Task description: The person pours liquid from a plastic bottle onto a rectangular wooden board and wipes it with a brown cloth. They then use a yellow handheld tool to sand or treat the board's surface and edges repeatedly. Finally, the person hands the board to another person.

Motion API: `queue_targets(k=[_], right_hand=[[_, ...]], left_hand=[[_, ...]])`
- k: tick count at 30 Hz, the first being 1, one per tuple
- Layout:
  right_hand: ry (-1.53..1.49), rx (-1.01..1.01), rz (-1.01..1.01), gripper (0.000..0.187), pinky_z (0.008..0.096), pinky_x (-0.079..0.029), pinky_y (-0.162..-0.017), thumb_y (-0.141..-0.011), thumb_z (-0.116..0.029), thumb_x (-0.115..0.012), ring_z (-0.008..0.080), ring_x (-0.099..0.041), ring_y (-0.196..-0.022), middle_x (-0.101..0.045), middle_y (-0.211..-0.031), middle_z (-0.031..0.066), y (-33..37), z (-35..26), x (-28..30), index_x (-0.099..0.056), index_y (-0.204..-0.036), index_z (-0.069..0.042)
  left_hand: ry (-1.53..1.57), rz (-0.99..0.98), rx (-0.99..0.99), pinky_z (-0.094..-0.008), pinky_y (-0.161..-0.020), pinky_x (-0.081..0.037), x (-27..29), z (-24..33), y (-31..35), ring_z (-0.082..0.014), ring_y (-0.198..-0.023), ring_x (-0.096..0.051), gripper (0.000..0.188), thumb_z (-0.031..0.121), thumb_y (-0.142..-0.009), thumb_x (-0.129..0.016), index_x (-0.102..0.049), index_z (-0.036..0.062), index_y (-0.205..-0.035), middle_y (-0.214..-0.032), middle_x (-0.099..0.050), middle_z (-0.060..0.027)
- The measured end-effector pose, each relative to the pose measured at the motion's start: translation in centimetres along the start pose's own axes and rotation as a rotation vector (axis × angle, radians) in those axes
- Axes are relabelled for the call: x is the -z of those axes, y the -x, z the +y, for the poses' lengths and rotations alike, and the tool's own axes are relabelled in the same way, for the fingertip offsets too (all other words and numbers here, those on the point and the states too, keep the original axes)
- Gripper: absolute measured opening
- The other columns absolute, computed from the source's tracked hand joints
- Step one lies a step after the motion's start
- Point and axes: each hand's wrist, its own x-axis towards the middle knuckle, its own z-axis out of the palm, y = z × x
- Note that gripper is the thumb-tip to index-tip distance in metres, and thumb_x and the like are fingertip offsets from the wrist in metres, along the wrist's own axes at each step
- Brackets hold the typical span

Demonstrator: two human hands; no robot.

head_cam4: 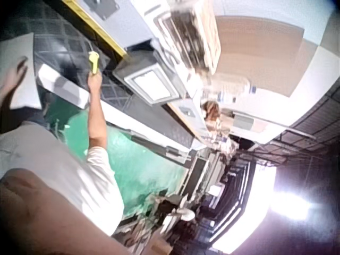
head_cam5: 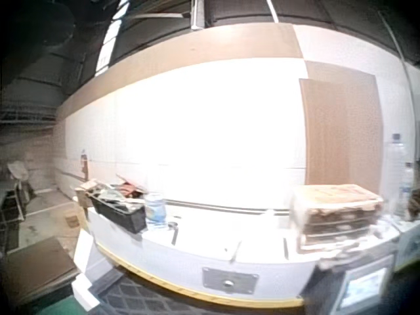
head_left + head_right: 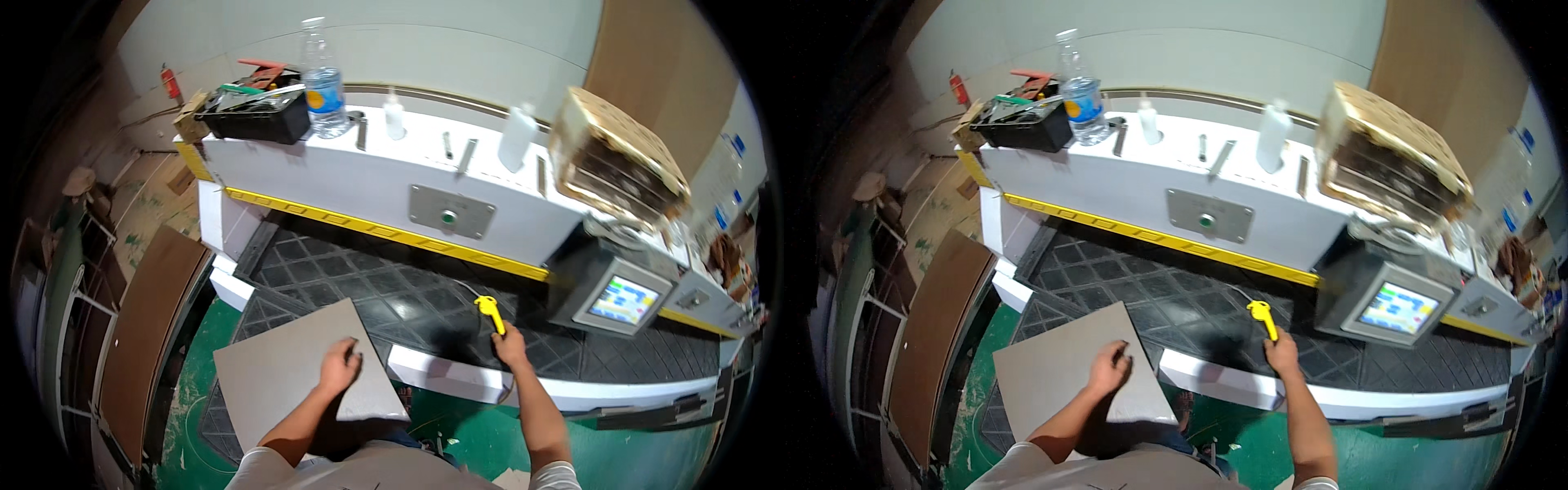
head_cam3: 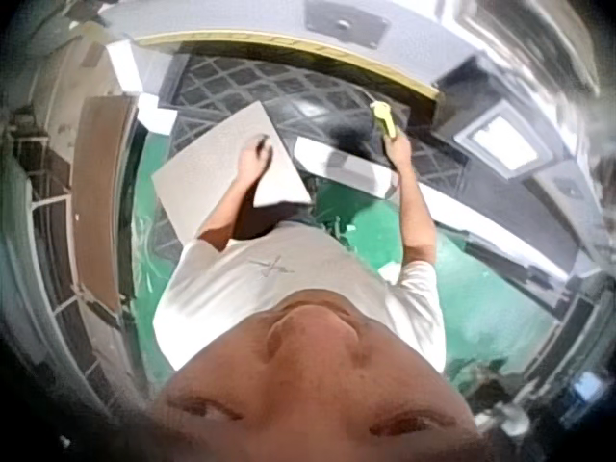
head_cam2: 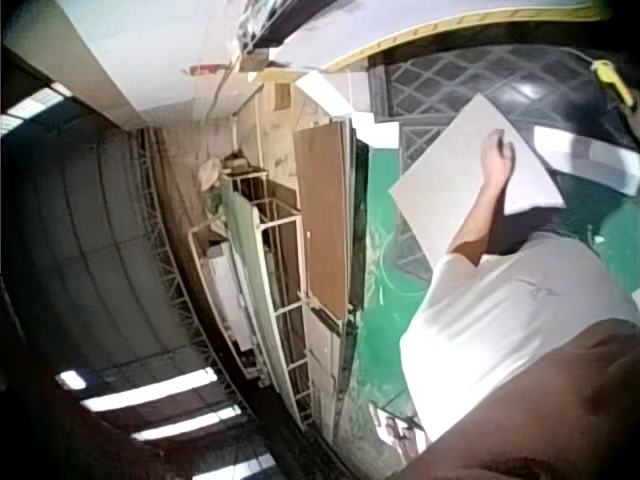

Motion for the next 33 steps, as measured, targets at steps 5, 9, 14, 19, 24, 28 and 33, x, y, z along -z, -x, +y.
queue_targets(k=[5, 9, 14, 19, 24, 28, 33], right_hand=[[-0.155, 0.050, 0.091, 0.054, 0.0455, -0.046, -0.107, -0.086, -0.008, -0.070, 0.0430, -0.058, -0.123, -0.060, -0.132, 0.0259, -1.4, -1.5, -0.2, -0.059, -0.137, 0.001], [-0.011, 0.133, 0.304, 0.049, 0.0471, -0.041, -0.110, -0.083, 0.000, -0.063, 0.0441, -0.055, -0.125, -0.060, -0.132, 0.0245, 3.0, -3.0, -2.4, -0.061, -0.132, 0.003], [-0.311, -0.001, 0.135, 0.019, 0.0414, -0.055, -0.080, -0.092, -0.007, -0.060, 0.0382, -0.067, -0.092, -0.069, -0.101, 0.0188, 12.1, -5.5, -4.4, -0.068, -0.109, -0.001], [-0.691, -0.280, -0.917, 0.079, 0.0367, -0.052, -0.094, -0.096, -0.051, -0.071, 0.0219, -0.063, -0.113, -0.066, -0.127, 0.0132, 20.9, -8.7, -9.3, -0.045, -0.151, 0.001], [-1.069, -0.533, -0.870, 0.078, 0.0354, -0.056, -0.087, -0.094, -0.052, -0.072, 0.0250, -0.066, -0.105, -0.066, -0.125, 0.0149, 22.5, -9.6, -13.9, -0.049, -0.146, 0.002], [-1.220, -0.617, -0.772, 0.071, 0.0358, -0.058, -0.078, -0.091, -0.047, -0.075, 0.0253, -0.069, -0.090, -0.070, -0.111, 0.0134, 22.1, -9.5, -10.3, -0.054, -0.139, 0.002], [-0.718, -0.012, -0.567, 0.036, 0.0393, -0.053, -0.099, -0.097, -0.024, -0.071, 0.0252, -0.067, -0.114, -0.069, -0.127, 0.0157, 13.6, -6.2, 2.3, -0.066, -0.127, -0.006]], left_hand=[[-0.355, 0.339, 0.090, -0.0517, -0.113, -0.040, 8.2, -12.9, -2.8, -0.0462, -0.132, -0.051, 0.045, 0.026, -0.090, -0.070, -0.064, -0.0001, -0.126, -0.144, -0.055, -0.0257], [-0.534, 0.409, 0.291, -0.0525, -0.115, -0.037, 14.8, -19.4, 0.3, -0.0442, -0.133, -0.050, 0.051, 0.039, -0.091, -0.071, -0.068, -0.0015, -0.123, -0.142, -0.056, -0.0237], [-0.581, 0.403, 0.269, -0.0548, -0.121, -0.026, 14.9, -19.0, 2.0, -0.0357, -0.135, -0.050, 0.048, 0.034, -0.096, -0.061, -0.064, 0.0003, -0.130, -0.140, -0.059, -0.0185], [-0.660, 0.432, 0.287, -0.0544, -0.120, -0.027, 13.0, -20.2, 2.1, -0.0357, -0.135, -0.049, 0.048, 0.031, -0.096, -0.058, -0.063, -0.0003, -0.131, -0.139, -0.059, -0.0175], [-0.725, 0.416, 0.412, -0.0481, -0.116, -0.033, 12.6, -18.5, 1.3, -0.0339, -0.132, -0.051, 0.049, 0.034, -0.097, -0.058, -0.063, 0.0000, -0.132, -0.139, -0.059, -0.0164], [-0.801, 0.391, 0.479, -0.0454, -0.113, -0.033, 10.9, -17.8, 2.2, -0.0299, -0.129, -0.053, 0.052, 0.041, -0.102, -0.053, -0.063, 0.0013, -0.133, -0.137, -0.060, -0.0129], [-0.831, 0.400, 0.473, -0.0467, -0.113, -0.032, 8.5, -15.5, 1.2, -0.0297, -0.130, -0.052, 0.052, 0.043, -0.103, -0.051, -0.061, 0.0023, -0.135, -0.137, -0.060, -0.0123]])
